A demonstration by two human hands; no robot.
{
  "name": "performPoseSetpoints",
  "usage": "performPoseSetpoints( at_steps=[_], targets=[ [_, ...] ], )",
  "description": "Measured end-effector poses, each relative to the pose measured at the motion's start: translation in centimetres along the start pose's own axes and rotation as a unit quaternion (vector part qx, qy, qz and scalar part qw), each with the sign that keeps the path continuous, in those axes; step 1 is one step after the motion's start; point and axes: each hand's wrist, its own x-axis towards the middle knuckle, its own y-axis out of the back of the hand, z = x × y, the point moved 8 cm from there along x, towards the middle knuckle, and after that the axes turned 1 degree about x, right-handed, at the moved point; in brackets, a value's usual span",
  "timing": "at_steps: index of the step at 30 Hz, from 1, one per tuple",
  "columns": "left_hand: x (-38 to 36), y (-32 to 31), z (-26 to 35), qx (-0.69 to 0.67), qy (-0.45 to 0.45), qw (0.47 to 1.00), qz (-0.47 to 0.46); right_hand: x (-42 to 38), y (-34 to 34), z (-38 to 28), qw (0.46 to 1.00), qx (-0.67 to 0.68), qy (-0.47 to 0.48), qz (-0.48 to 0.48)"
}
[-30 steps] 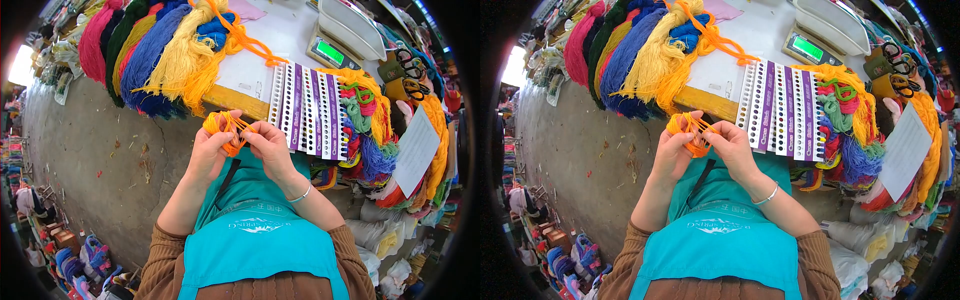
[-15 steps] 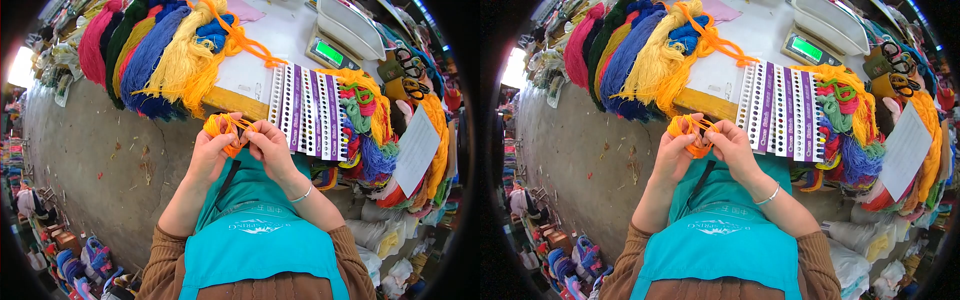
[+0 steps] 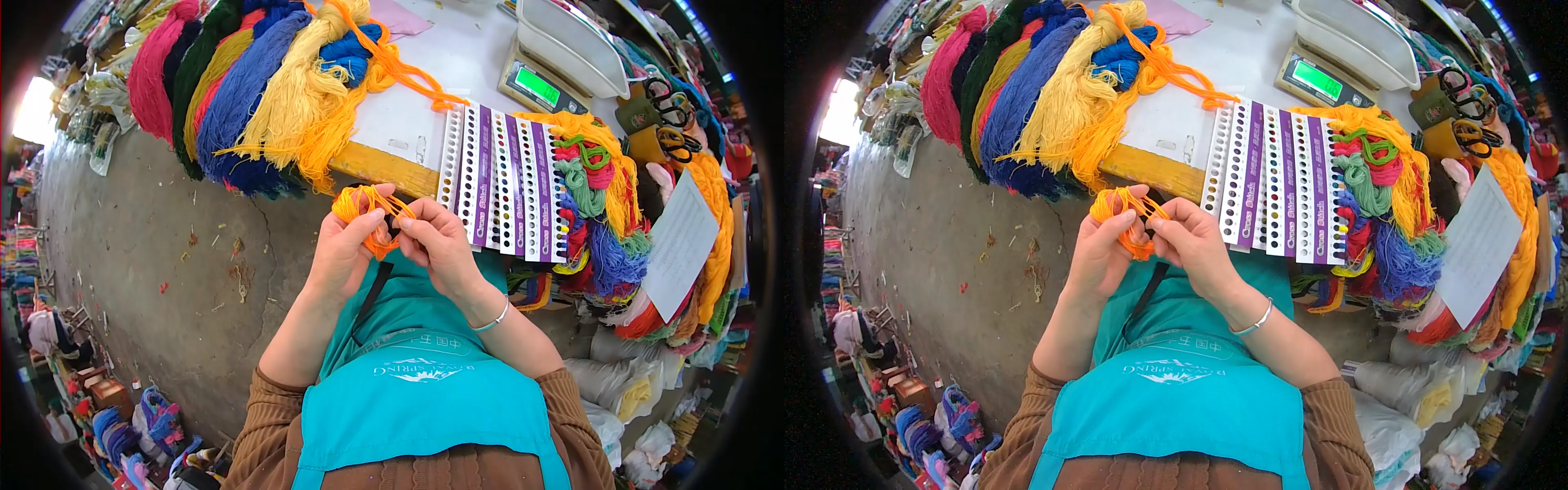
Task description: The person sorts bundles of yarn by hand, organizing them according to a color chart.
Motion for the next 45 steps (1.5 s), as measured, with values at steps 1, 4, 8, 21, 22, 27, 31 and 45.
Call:
performPoseSetpoints(
  at_steps=[1, 4, 8, 21, 22, 27, 31, 45],
  targets=[
    [0.0, 0.1, 0.0, 0.0, 0.0, 1.0, 0.0, 0.0, 0.0, 0.0, 1.0, 0.0, 0.0, 0.0],
    [0.1, -0.2, 0.1, -0.006, -0.002, 1.0, -0.005, 0.0, 0.0, -0.1, 1.0, 0.001, 0.004, -0.002],
    [0.1, -0.3, 0.3, -0.028, 0.008, 1.0, 0.009, 0.0, 0.1, -0.1, 1.0, -0.001, 0.001, -0.01],
    [0.1, -0.9, 0.2, 0.014, 0.018, 1.0, 0.021, 0.4, -1.0, -0.9, 0.993, -0.098, 0.06, 0.003],
    [0.1, -1.0, 0.2, 0.014, 0.018, 1.0, 0.021, 0.5, -0.7, -0.6, 0.993, -0.098, 0.06, 0.003],
    [0.5, -0.3, 0.1, 0.039, 0.017, 0.999, -0.005, 0.6, -0.3, -1.3, 0.993, -0.09, 0.075, 0.016],
    [-0.1, 0.7, 1.3, 0.083, 0.031, 0.995, 0.039, 0.5, -0.5, -0.2, 0.981, 0.079, -0.157, -0.08],
    [-9.2, 28.9, 18.9, -0.281, -0.167, 0.94, 0.097, 2.8, 6.3, -22.5, 0.974, 0.087, 0.208, 0.0]
  ],
)
